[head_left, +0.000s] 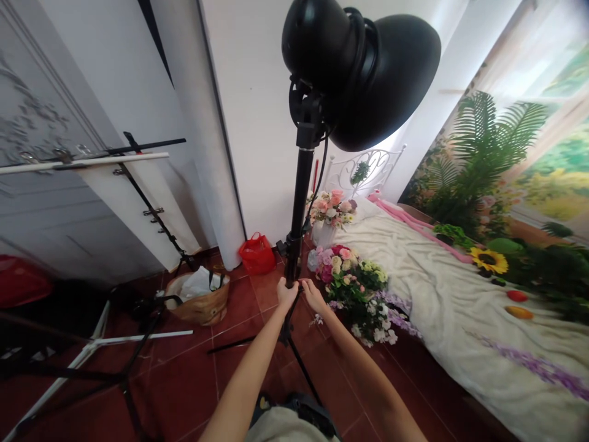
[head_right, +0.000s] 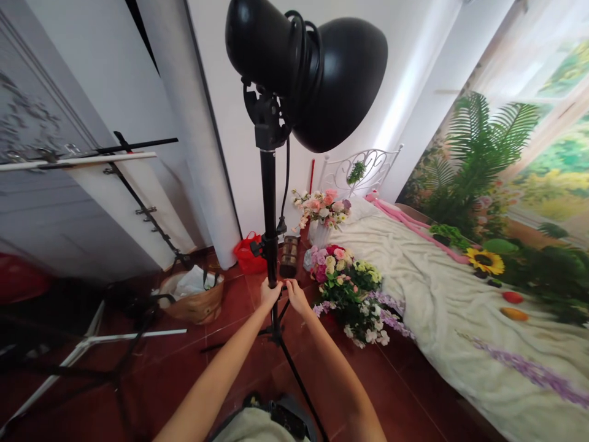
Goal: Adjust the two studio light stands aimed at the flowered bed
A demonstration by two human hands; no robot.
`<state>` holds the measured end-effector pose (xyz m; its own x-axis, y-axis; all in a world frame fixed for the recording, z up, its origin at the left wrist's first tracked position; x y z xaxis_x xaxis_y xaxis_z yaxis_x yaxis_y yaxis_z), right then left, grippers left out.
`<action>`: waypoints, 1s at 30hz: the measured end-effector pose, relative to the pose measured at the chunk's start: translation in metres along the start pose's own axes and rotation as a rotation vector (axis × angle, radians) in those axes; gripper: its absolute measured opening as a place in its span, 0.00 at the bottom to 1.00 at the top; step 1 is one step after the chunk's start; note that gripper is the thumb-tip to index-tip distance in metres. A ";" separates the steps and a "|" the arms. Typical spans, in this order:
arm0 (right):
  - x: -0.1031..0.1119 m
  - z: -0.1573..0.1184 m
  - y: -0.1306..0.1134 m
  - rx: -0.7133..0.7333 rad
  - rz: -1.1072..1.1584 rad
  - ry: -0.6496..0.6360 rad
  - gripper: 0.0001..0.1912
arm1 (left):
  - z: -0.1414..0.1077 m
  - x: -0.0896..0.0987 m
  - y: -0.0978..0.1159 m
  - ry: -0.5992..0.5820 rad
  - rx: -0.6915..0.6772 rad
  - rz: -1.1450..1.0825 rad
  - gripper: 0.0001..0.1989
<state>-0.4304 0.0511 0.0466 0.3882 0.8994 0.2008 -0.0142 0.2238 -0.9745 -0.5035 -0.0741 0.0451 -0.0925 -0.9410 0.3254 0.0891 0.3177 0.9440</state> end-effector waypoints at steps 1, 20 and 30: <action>0.000 0.000 0.005 -0.032 0.013 0.038 0.20 | -0.001 0.001 0.001 0.002 0.000 0.001 0.06; 0.005 0.014 -0.001 -0.133 -0.159 0.074 0.12 | 0.001 -0.001 -0.002 0.023 -0.021 -0.034 0.07; -0.010 -0.025 -0.004 0.170 0.188 0.067 0.19 | 0.001 -0.001 -0.005 0.021 -0.005 -0.033 0.07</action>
<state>-0.4108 0.0321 0.0460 0.4239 0.9057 0.0055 -0.2440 0.1200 -0.9623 -0.5049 -0.0751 0.0399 -0.0745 -0.9534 0.2925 0.0913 0.2855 0.9540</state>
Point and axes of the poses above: each hand's wrist, its own z-axis towards the middle knuckle, its own x-axis out of the back of the hand, y = z × x, the point moved 8 cm from there along z, towards the middle knuckle, and after that the axes turned 8 degrees about z, right-handed, at the moved point
